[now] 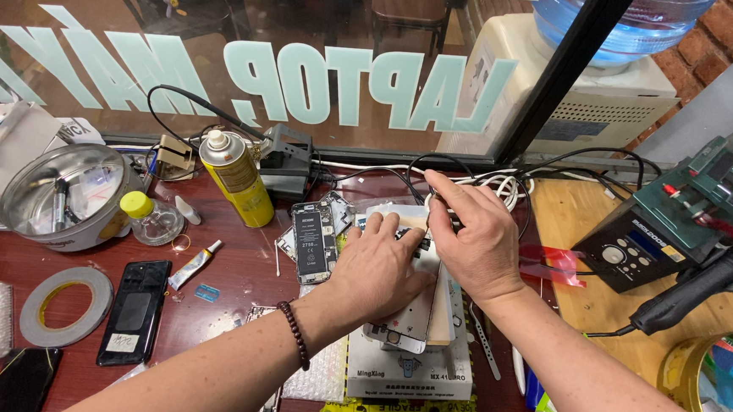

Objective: The person works at a repair bench on a smartphone lying on a box, prying at the device with a small tool and using a screwdriver to remove screws. They lift and reposition the phone, separate its back cover, and continue unscrewing internal components by hand.

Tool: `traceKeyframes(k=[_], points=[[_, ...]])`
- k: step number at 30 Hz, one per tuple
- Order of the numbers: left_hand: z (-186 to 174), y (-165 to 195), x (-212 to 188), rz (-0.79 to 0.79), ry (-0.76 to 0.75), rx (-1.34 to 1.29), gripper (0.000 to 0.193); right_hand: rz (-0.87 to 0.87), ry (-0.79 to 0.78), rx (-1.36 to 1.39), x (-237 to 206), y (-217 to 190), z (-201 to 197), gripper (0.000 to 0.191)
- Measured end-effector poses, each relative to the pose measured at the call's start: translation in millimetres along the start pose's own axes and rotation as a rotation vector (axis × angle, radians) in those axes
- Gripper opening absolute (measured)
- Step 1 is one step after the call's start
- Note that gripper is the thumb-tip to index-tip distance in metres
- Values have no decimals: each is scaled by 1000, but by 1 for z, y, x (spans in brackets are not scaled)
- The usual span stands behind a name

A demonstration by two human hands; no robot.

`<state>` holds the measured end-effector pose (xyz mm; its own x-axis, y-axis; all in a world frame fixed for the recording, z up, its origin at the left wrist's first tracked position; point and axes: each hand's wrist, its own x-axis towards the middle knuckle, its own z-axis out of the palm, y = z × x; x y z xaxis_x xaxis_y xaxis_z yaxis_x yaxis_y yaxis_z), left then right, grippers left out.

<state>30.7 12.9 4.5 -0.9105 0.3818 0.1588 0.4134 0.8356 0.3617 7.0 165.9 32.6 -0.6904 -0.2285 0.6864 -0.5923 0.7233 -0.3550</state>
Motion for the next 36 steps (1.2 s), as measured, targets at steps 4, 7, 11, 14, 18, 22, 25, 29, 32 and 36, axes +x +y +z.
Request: traceKeyframes(k=[4, 7, 11, 14, 18, 22, 25, 29, 32, 36], points=[[0, 2, 2, 0, -14, -5, 56, -7, 23, 4, 1, 0, -4, 33], [-1, 0, 2, -10, -11, -3, 55, -29, 27, 2, 3, -1, -1, 31], [-1, 1, 2, -2, -11, -9, 56, -32, 20, -2, 2, 0, -2, 31], [-2, 2, 2, -5, -10, -6, 55, -48, 22, -16, 2, 1, 0, 29], [-2, 1, 2, -12, -8, -14, 54, -33, 1, -4, 1, 1, 2, 31], [-1, 1, 3, 5, -2, -18, 54, 73, -45, 19, -2, 2, 1, 35], [0, -5, 3, 10, -7, -54, 56, 157, -84, 24, -7, 3, 5, 39], [2, -16, 2, 40, 40, -193, 66, 242, -135, 135, -12, 15, 7, 58], [6, -23, -4, 60, 164, -265, 67, 344, -67, 216, -16, 24, 9, 63], [12, -26, -9, -155, 156, -344, 39, 472, 12, 390, -20, 31, 8, 61]])
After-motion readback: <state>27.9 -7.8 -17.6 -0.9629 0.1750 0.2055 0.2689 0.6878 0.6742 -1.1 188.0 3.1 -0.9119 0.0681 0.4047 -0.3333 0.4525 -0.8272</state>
